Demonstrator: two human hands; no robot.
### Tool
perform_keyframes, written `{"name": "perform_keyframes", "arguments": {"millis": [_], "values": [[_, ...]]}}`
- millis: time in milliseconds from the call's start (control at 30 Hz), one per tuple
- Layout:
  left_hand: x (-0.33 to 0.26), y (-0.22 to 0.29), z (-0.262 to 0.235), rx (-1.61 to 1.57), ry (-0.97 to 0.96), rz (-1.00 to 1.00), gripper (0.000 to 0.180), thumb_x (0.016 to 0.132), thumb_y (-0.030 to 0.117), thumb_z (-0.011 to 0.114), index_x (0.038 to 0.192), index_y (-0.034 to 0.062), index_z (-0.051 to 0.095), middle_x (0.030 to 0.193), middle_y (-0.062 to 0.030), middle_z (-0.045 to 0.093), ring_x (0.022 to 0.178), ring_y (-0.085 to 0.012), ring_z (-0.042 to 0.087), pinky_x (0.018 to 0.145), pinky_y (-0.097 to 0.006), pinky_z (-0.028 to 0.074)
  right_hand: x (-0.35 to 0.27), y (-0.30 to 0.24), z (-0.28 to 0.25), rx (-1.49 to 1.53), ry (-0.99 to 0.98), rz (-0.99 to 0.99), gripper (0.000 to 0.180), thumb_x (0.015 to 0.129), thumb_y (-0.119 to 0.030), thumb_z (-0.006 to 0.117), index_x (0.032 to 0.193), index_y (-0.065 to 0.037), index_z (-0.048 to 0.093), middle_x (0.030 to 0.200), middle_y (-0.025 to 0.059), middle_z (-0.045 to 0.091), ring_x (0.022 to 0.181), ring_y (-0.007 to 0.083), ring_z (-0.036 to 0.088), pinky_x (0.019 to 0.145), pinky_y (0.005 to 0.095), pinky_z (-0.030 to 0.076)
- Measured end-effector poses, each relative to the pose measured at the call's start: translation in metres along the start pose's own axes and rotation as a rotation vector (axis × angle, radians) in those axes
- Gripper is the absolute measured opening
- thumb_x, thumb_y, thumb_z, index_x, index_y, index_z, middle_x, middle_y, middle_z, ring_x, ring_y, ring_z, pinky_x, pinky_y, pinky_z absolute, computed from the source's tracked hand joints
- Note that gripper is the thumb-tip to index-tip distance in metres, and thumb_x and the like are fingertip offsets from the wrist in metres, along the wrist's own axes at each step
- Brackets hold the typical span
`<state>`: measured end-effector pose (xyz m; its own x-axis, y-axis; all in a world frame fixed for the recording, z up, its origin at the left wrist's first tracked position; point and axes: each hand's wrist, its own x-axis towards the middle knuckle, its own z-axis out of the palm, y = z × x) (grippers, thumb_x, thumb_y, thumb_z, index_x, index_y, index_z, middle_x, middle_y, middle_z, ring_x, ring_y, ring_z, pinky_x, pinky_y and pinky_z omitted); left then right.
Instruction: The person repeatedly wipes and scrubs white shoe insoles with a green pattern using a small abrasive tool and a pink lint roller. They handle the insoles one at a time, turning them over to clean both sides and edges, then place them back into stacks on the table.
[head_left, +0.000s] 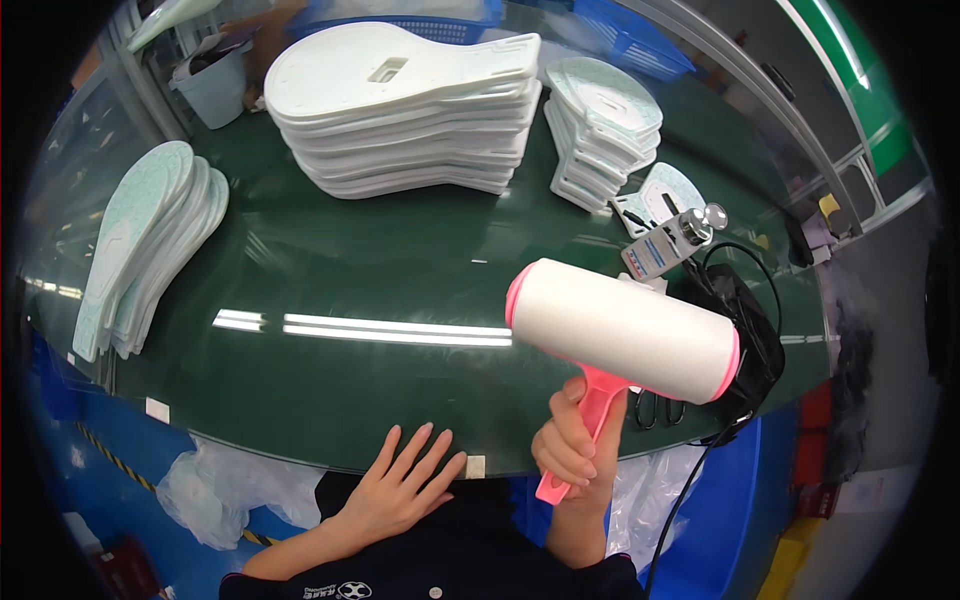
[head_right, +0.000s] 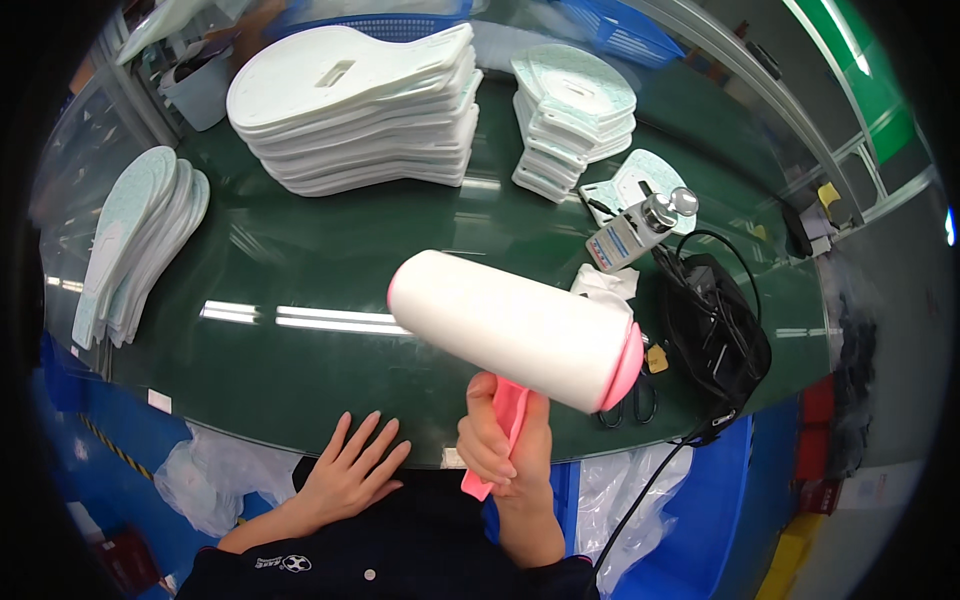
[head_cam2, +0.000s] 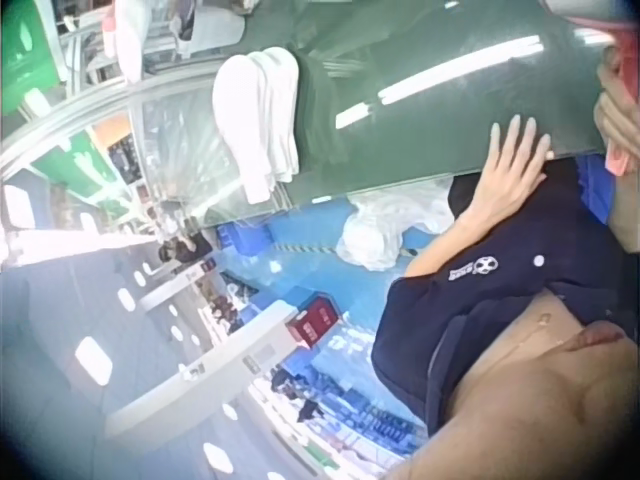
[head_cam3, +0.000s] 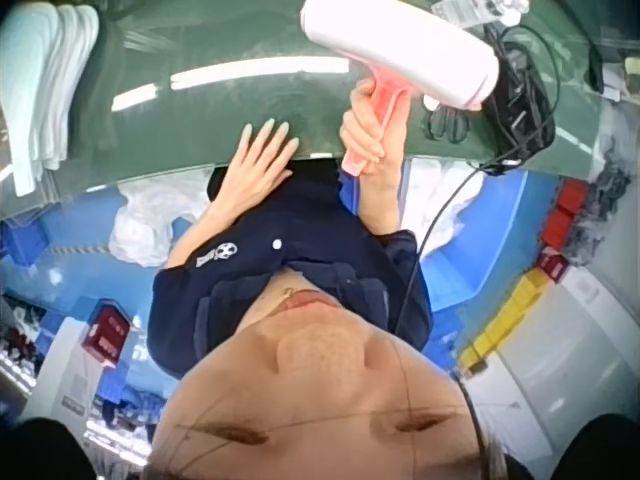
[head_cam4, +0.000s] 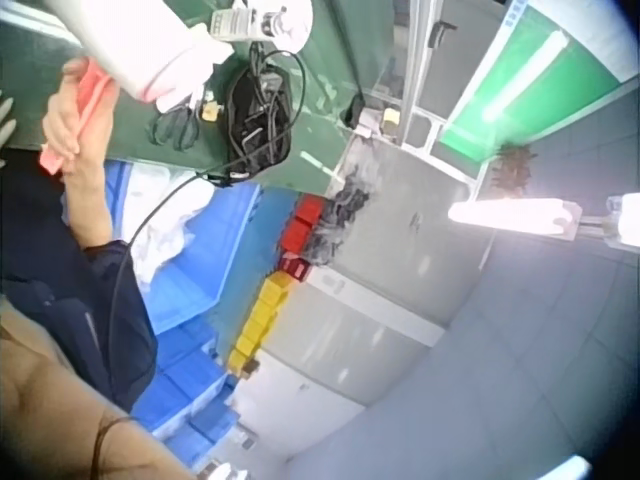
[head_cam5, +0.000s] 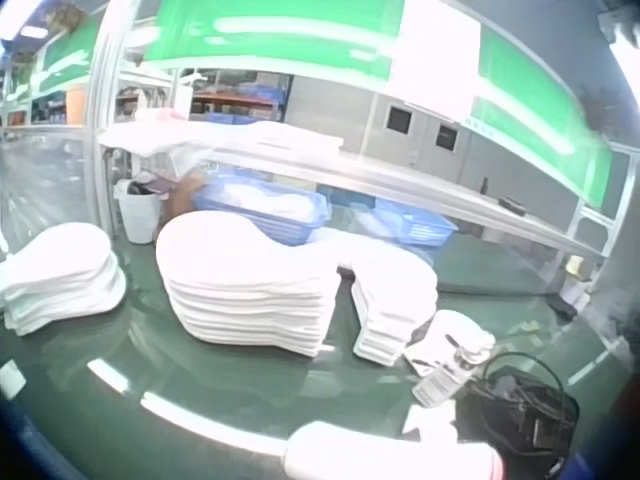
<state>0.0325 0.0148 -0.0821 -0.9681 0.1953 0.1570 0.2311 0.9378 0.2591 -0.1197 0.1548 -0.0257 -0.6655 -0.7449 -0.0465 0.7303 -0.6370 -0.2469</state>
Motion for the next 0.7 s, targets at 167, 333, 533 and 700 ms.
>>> {"name": "perform_keyframes", "arguments": {"millis": [167, 333, 533, 700], "values": [[-0.012, -0.001, 0.0, 0.045, -0.025, 0.046, 0.049, 0.077, 0.031, 0.06, 0.12, 0.0098, 0.049, 0.127, -0.0134, 0.044, 0.119, -0.0303, 0.039, 0.099, -0.048, 0.028, 0.003, 0.001, -0.004, 0.248, -0.221, 0.147, 0.058, 0.092, -0.046, 0.024, 0.101, 0.007, 0.046, 0.046, 0.0003, 0.035, 0.026, 0.0041, 0.031, 0.022, 0.015, 0.026], [-0.016, -0.001, 0.002, 0.038, -0.002, 0.085, 0.046, 0.076, 0.028, 0.061, 0.118, 0.011, 0.052, 0.124, -0.0127, 0.047, 0.116, -0.0301, 0.043, 0.098, -0.048, 0.03, 0.003, 0.0, -0.005, 0.257, -0.265, 0.194, 0.059, 0.091, -0.047, 0.027, 0.102, 0.008, 0.045, 0.044, 0.0004, 0.035, 0.026, 0.0045, 0.031, 0.022, 0.0158, 0.028], [-0.023, -0.003, 0.001, -0.024, 0.096, 0.163, 0.038, 0.076, 0.022, 0.06, 0.112, 0.011, 0.056, 0.114, -0.01, 0.054, 0.109, -0.0278, 0.05, 0.093, -0.043, 0.038, 0.001, 0.0, -0.005, 0.24, -0.272, 0.196, 0.059, 0.091, -0.047, 0.026, 0.1, 0.008, 0.046, 0.044, 0.0005, 0.035, 0.026, 0.0047, 0.031, 0.022, 0.0155, 0.027], [-0.03, -0.004, 0.001, -0.104, 0.129, 0.239, 0.032, 0.078, 0.011, 0.054, 0.11, 0.0107, 0.057, 0.11, -0.0079, 0.057, 0.103, -0.025, 0.054, 0.089, -0.038, 0.044, 0.002, -0.006, -0.003, 0.066, -0.02, 0.115, 0.057, 0.091, -0.047, 0.027, 0.099, 0.005, 0.048, 0.044, 0.0011, 0.037, 0.026, 0.0069, 0.032, 0.022, 0.0185, 0.025]]}}
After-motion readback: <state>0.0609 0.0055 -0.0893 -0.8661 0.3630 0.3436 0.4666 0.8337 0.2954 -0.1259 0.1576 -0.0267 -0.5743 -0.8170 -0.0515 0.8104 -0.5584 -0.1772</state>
